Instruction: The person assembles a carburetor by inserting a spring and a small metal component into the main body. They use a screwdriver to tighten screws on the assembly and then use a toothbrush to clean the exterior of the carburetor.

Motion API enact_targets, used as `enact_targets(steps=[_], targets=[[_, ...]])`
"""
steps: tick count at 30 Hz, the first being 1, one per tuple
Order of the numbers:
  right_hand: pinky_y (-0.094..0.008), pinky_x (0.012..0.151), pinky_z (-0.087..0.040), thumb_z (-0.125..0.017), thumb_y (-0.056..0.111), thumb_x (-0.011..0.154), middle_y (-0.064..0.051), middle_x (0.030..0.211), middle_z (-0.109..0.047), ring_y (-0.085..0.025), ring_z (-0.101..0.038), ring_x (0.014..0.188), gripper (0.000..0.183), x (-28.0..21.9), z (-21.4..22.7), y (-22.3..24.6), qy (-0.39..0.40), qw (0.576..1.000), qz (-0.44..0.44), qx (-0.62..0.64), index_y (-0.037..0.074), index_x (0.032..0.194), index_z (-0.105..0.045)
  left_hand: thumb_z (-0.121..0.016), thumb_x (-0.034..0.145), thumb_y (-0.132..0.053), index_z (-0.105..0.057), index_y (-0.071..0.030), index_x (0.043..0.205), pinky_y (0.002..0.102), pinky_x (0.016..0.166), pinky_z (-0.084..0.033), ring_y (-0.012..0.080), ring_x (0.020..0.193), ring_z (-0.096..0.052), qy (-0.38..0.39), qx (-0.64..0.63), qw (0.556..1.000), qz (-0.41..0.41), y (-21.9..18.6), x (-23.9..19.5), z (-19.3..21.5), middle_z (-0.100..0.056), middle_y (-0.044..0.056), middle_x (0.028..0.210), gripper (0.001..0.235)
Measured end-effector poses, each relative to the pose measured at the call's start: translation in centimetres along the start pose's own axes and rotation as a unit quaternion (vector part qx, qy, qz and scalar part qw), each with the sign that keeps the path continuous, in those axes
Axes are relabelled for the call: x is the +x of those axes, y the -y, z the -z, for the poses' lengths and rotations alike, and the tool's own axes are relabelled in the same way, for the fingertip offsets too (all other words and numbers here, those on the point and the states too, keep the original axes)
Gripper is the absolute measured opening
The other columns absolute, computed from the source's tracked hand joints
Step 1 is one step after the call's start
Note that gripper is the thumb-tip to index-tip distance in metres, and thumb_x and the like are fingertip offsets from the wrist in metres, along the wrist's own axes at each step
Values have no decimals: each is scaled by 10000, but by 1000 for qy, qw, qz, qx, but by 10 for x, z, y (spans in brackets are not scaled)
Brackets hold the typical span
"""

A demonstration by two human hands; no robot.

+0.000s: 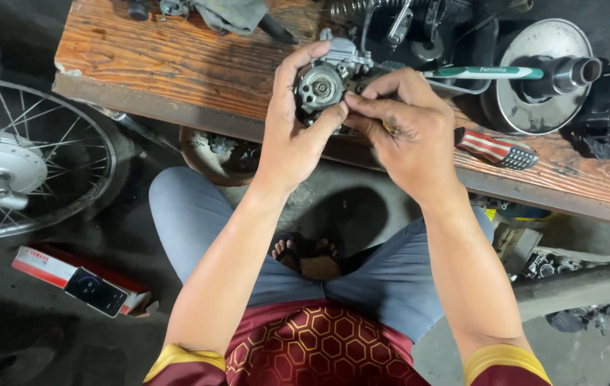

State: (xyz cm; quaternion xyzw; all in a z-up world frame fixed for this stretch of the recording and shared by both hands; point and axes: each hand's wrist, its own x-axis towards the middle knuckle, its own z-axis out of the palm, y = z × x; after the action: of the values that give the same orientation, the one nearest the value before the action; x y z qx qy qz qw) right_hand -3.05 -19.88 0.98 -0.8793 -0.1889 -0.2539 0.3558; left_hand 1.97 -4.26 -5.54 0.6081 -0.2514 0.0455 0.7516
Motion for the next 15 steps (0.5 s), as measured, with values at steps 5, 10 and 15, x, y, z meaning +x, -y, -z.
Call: enact_targets(steps=[5, 10, 15], targets=[[-286, 756, -477, -804, -190, 877, -131, 1115, -586, -213, -577, 901, 250, -2, -1, 7, 9, 999, -27, 32, -68, 1092, -766, -670, 907, 78, -440, -132, 1480, 363, 1219, -438, 234, 1373, -535, 4, 26, 1000, -7, -3, -1, 3, -488, 78, 1510, 653], [-298, 771, -495, -754, -230, 850, -154, 1165, -542, -225, -566, 915, 253, 1, -1, 17, 6, 999, -45, 24, -117, 1077, -738, -668, 893, 103, -419, -144, 1515, 354, 1237, -450, 239, 1406, -550, 9, 2, 1000, -12, 0, 1, 5, -487, 85, 1550, 714], [-329, 859, -518, -782, -187, 863, -164, 1202, -528, -264, -595, 1018, 257, 1, -2, 18, 3, 999, -48, 17, -92, 1095, -729, -717, 890, 69, -452, -164, 1534, 335, 1221, -461, 244, 1376, -608, 57, 17, 998, -21, -4, 11, 14, -561, 98, 1526, 734]])
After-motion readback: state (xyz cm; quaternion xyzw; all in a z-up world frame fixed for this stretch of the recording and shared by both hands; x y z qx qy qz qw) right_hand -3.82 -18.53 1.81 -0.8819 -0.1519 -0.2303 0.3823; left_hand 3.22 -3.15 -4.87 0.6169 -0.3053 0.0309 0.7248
